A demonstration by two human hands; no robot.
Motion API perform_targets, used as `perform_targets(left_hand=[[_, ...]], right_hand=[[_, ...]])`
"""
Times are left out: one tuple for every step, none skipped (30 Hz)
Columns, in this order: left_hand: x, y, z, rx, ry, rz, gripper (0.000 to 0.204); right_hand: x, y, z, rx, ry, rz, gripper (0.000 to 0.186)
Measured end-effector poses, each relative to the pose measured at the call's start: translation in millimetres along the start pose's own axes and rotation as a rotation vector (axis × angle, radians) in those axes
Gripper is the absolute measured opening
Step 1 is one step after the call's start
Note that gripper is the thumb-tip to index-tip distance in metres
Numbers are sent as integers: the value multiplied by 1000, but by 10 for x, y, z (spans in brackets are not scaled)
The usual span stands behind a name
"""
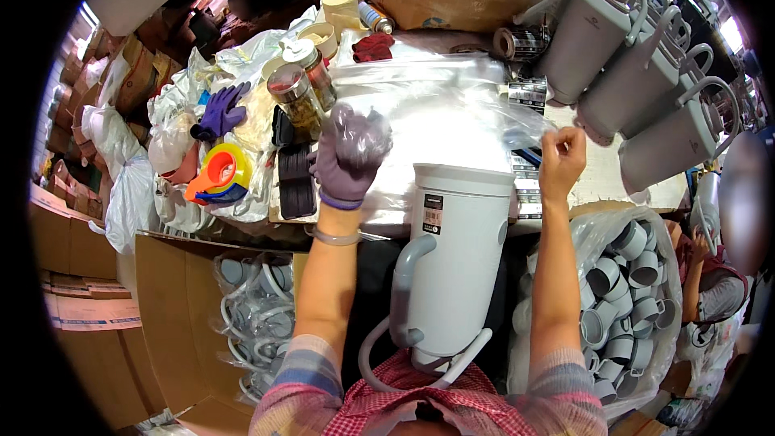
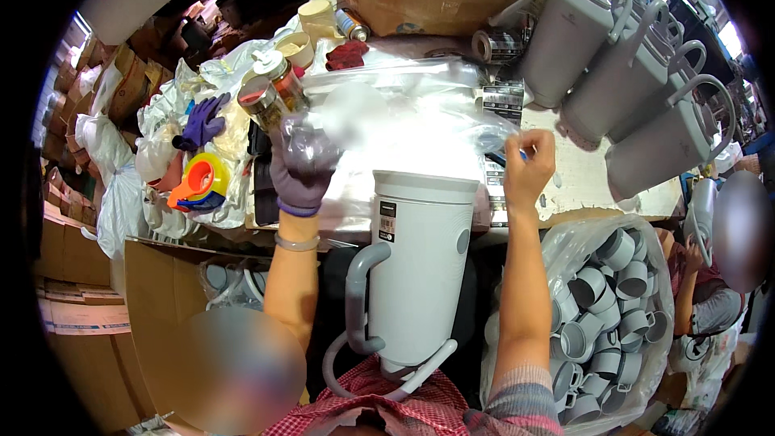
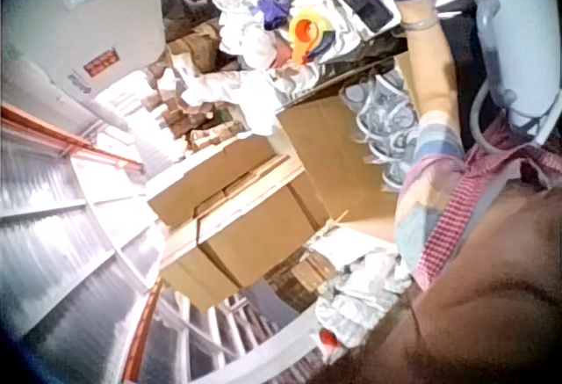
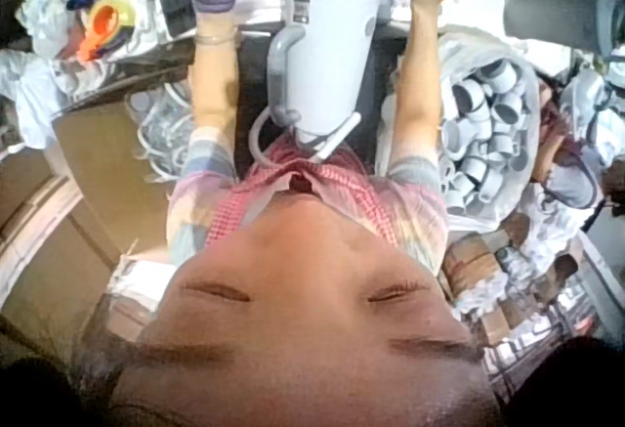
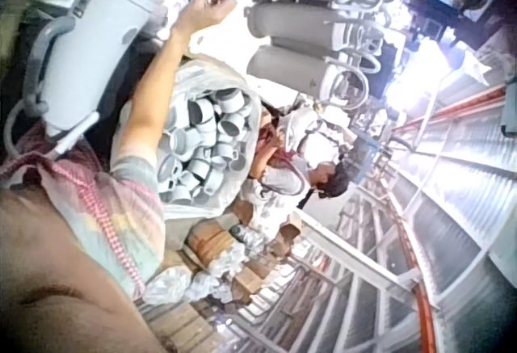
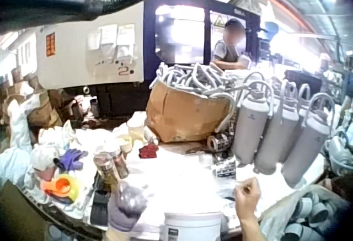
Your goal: The person repeatedly picks up gray electric kettles, wraps them in clear plastic bags, and places them into a cardboard box. The process involves handling the kettles by their handles and bodies, ensuring they are fully enclosed in the plastic before stacking them in the box.
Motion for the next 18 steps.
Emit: perform_targets(left_hand=[[18,164,108,-66,-216,264,23],[97,89,165,-741,-190,327,25],[227,20,204,-1417,-157,373,27],[400,-30,367,-1318,-61,510,27],[605,-73,551,-1215,42,630,27],[748,-81,535,-915,151,669,20],[905,-53,510,-623,278,685,15],[968,-18,325,-473,238,565,15],[1099,-11,102,-312,209,442,19],[1229,-91,-260,-655,64,412,31],[1323,-127,-536,-1067,-121,391,50],[1440,-131,-804,-1481,-286,311,69],[1590,-157,-843,-1327,-79,319,71],[1780,-190,-855,-1169,121,317,72],[1984,-201,-826,-1014,317,308,73],[2232,-179,-620,-1080,337,255,70],[2241,-262,-659,-1033,358,179,67],[2144,-391,-748,-999,382,107,64]], right_hand=[[109,71,19,68,45,-19,16],[289,386,87,206,-106,84,16],[549,683,174,346,-258,178,16],[932,645,128,277,-348,217,13],[1204,554,167,179,-468,107,10],[1448,492,293,112,-565,-17,9],[1526,379,395,11,-672,-303,11],[1438,195,518,-254,-651,-314,13],[1354,-18,715,-511,-631,-327,15],[1355,-241,880,-348,-757,-236,16],[1473,-298,1072,-243,-953,72,16],[1615,-505,1220,-123,-1170,165,18],[1857,-555,1414,-50,-1338,228,19],[2053,-644,1612,120,-1489,160,24],[2122,-804,1710,88,-1367,35,29],[2088,-1025,1672,150,-1095,30,26],[2115,-1302,1674,241,-832,5,24],[2169,-1591,1626,144,-863,21,24]])
Point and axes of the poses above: each hand's wrist, its own x-axis away from the middle knuckle, its own z-axis out of the back of the hand, y = z × x, the point moved 2 cm from there along -x, towards the middle knuckle, and after that the axes turned 10 degrees about x, right-handed, at the moved point
